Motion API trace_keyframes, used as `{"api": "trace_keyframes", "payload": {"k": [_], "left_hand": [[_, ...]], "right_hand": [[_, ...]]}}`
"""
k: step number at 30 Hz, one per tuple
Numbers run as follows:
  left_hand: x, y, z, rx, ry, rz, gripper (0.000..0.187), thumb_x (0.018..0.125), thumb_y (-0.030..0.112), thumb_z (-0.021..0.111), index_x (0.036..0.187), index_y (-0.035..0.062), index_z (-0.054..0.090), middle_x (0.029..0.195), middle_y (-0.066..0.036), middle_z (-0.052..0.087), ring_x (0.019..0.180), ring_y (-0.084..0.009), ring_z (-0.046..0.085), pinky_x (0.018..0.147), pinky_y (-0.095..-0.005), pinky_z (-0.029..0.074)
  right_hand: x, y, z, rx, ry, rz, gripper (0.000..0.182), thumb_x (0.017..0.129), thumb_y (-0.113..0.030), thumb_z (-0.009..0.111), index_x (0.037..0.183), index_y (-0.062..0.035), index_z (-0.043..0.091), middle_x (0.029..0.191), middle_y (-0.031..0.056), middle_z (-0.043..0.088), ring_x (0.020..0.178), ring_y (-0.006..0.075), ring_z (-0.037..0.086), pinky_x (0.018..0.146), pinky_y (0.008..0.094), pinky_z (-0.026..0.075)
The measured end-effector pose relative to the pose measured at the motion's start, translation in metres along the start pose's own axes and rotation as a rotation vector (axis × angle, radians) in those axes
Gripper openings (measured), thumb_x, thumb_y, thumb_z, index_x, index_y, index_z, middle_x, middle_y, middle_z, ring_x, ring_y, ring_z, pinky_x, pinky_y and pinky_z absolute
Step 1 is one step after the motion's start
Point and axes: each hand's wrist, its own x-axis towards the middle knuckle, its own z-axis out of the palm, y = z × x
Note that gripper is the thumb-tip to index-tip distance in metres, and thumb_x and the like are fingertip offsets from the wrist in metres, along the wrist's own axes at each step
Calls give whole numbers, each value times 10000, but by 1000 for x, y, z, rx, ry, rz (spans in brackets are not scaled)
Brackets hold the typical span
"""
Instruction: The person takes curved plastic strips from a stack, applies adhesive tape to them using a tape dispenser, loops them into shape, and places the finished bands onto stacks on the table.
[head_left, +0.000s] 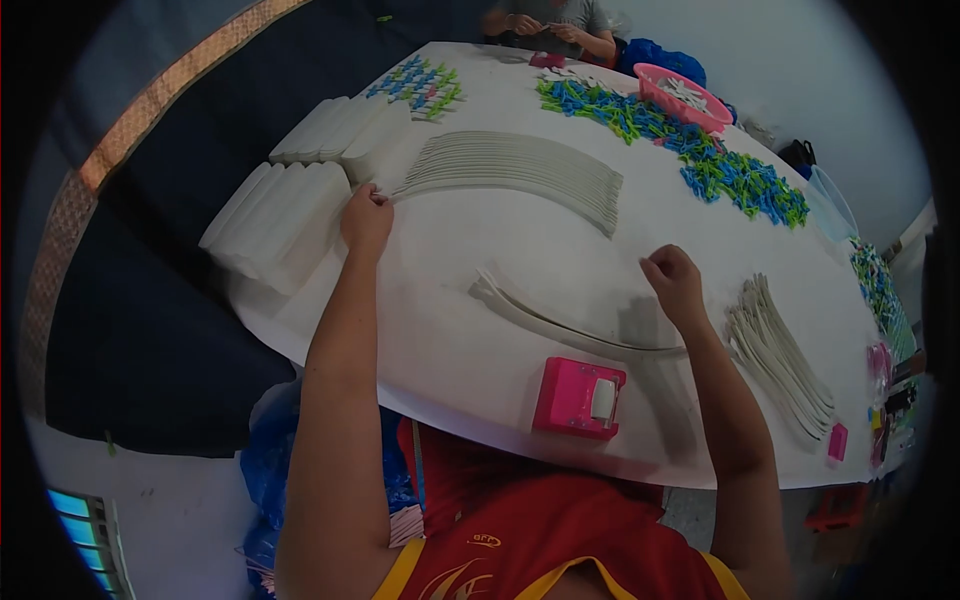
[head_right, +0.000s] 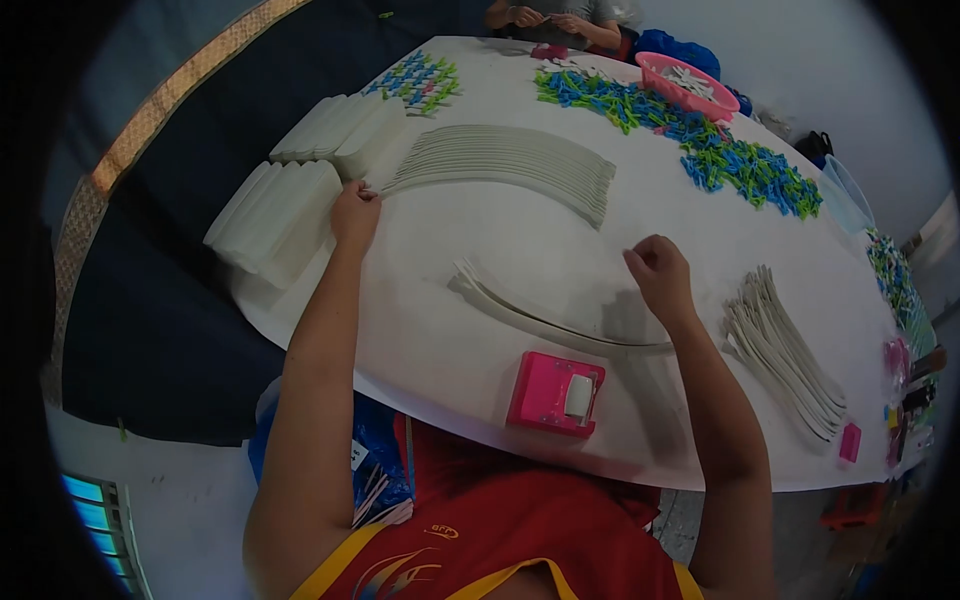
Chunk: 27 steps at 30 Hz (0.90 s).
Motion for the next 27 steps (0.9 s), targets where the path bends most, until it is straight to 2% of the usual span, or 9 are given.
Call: {"api": "trace_keyframes", "payload": {"k": [2, 4, 5, 8, 10, 15, 21, 23, 27], "left_hand": [[-1, 2, 0, 12, 14, 11, 336, 872, 221, 662, 1184, 109, 716, 1072, -104, 756, 1005, -311, 713, 856, -410, 558], [-1, 1, 0, 11, 20, 17, 331, 876, 219, 660, 1183, 108, 717, 1074, -105, 756, 1003, -313, 713, 853, -410, 560], [-1, 1, 0, 12, 22, 25, 326, 880, 216, 657, 1181, 107, 718, 1076, -106, 755, 1001, -315, 714, 849, -409, 561], [0, -2, 3, 36, 29, 53, 317, 884, 215, 655, 1174, 101, 720, 1070, -111, 755, 995, -320, 715, 844, -411, 564], [2, -4, 5, 35, 41, 56, 310, 882, 210, 660, 1164, 99, 722, 1068, -114, 755, 996, -322, 715, 842, -416, 565], [1, -12, 8, 0, 63, 86, 284, 877, 184, 661, 1132, 77, 724, 1051, -140, 751, 978, -334, 714, 824, -421, 562], [-21, -17, 4, -233, 149, 159, 229, 869, 108, 660, 1071, 8, 702, 930, -154, 738, 829, -291, 707, 773, -379, 547], [-39, -15, 2, -402, 89, 99, 211, 879, 100, 677, 1061, -5, 695, 877, -132, 723, 787, -240, 688, 764, -350, 544], [-104, 19, -28, -466, -82, 188, 204, 893, 104, 685, 1058, -14, 697, 855, -123, 716, 778, -212, 681, 763, -331, 544]], "right_hand": [[-27, -11, -20, -1, 8, -88, 162, 905, -89, 744, 867, 5, 618, 845, 43, 641, 741, 103, 587, 684, 274, 489], [-55, -25, -39, -158, 49, -303, 138, 884, -46, 736, 869, 1, 607, 834, 84, 619, 764, 182, 608, 721, 316, 498], [-68, -24, -45, -160, 52, -303, 138, 884, -46, 736, 869, 1, 607, 834, 84, 619, 764, 182, 608, 721, 316, 498], [-104, -18, -57, -301, 71, -378, 109, 863, -12, 721, 888, -4, 615, 891, 129, 616, 816, 282, 615, 746, 364, 498], [-122, -8, -56, -345, 96, -402, 144, 790, 12, 743, 857, -22, 620, 940, 128, 631, 881, 326, 611, 775, 424, 499], [-136, -7, -55, -440, 69, -512, 168, 751, -1, 751, 861, -51, 634, 968, 113, 640, 928, 320, 602, 816, 449, 478], [-133, 6, -53, -466, 110, -510, 140, 776, -37, 753, 869, -72, 655, 957, 82, 662, 932, 314, 612, 827, 436, 476], [-134, 10, -53, -462, 131, -505, 129, 784, -47, 754, 867, -76, 660, 951, 74, 667, 933, 312, 615, 827, 433, 476], [-131, 15, -54, -490, 146, -481, 115, 798, -65, 752, 867, -86, 663, 951, 62, 667, 941, 294, 616, 831, 430, 471]]}}
